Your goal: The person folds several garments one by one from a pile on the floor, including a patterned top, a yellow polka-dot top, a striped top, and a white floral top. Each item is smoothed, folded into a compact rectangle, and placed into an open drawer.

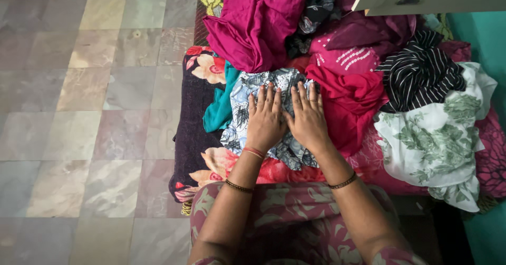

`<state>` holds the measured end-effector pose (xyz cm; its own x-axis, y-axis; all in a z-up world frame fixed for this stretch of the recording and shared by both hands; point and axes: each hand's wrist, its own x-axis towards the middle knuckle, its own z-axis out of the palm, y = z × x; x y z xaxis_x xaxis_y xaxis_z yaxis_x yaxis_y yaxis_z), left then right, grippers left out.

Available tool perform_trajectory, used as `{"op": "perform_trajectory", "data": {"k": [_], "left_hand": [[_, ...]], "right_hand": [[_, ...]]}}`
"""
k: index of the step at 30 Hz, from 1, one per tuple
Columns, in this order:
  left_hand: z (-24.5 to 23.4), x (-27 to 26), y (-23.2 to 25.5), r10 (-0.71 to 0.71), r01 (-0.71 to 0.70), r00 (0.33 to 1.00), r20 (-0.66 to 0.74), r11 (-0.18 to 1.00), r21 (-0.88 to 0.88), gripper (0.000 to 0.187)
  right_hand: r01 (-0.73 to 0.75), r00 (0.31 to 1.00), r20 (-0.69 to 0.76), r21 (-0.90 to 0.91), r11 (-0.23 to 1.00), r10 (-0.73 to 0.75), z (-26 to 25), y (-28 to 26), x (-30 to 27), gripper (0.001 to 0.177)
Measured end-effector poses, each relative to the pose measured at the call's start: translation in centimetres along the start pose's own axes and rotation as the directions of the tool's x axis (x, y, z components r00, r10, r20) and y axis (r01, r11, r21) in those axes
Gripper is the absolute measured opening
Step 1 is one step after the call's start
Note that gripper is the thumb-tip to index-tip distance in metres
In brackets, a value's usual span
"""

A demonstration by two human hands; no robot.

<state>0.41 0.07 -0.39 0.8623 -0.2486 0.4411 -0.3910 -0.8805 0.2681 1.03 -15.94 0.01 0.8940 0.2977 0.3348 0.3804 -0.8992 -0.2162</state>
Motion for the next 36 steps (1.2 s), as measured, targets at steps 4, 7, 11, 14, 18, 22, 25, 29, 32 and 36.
{"op": "perform_trajectory", "data": {"k": [4,7,11,14,18,22,25,29,32,36], "left_hand": [[0.1,0.0,0.0,-0.013,0.013,1.000,-0.020,1.000,0.000,0.070],[0.1,0.0,-0.1,-0.008,0.008,0.999,-0.035,1.000,0.000,0.069],[0.1,0.0,-0.2,-0.007,0.007,1.000,-0.019,1.000,-0.014,0.072],[0.2,-0.1,-0.3,-0.015,0.015,1.000,-0.018,1.000,0.002,0.071],[0.3,0.1,-0.3,-0.016,0.016,0.999,-0.032,1.000,-0.002,0.069],[-0.3,0.2,-0.4,-0.023,0.023,1.000,-0.007,1.000,0.010,0.068],[-0.9,0.3,-0.8,-0.057,0.056,0.998,0.033,0.998,0.013,0.055],[-1.4,0.7,-1.8,-0.092,0.087,0.992,0.091,0.994,0.060,0.035],[-1.7,0.7,-2.4,-0.090,0.088,0.996,0.022,0.994,0.061,0.027],[-2.7,0.8,-2.3,-0.122,0.114,0.991,-0.051,0.984,-0.137,0.021]], "right_hand": [[-0.001,1.000,-0.006,0.007,1.000,0.001,0.1,0.0,0.1,0.072],[-0.007,1.000,0.008,0.018,1.000,0.007,0.2,0.0,0.0,0.072],[-0.010,1.000,0.015,0.024,1.000,0.010,0.3,0.0,0.2,0.072],[-0.013,1.000,0.021,0.029,0.999,0.013,0.4,0.0,0.2,0.072],[0.001,1.000,0.000,0.021,1.000,-0.001,0.6,0.1,0.1,0.071],[0.000,0.999,0.033,0.045,0.999,-0.001,1.0,0.3,0.0,0.065],[0.007,0.998,0.059,0.052,0.999,-0.010,1.4,0.6,0.0,0.057],[-0.003,0.992,0.127,0.079,0.997,-0.007,1.8,0.6,0.1,0.048],[-0.044,0.980,0.197,0.163,0.986,0.011,2.0,0.0,-0.1,0.060],[-0.056,0.982,0.189,0.156,0.986,0.025,2.1,-1.0,-0.7,0.084]]}}
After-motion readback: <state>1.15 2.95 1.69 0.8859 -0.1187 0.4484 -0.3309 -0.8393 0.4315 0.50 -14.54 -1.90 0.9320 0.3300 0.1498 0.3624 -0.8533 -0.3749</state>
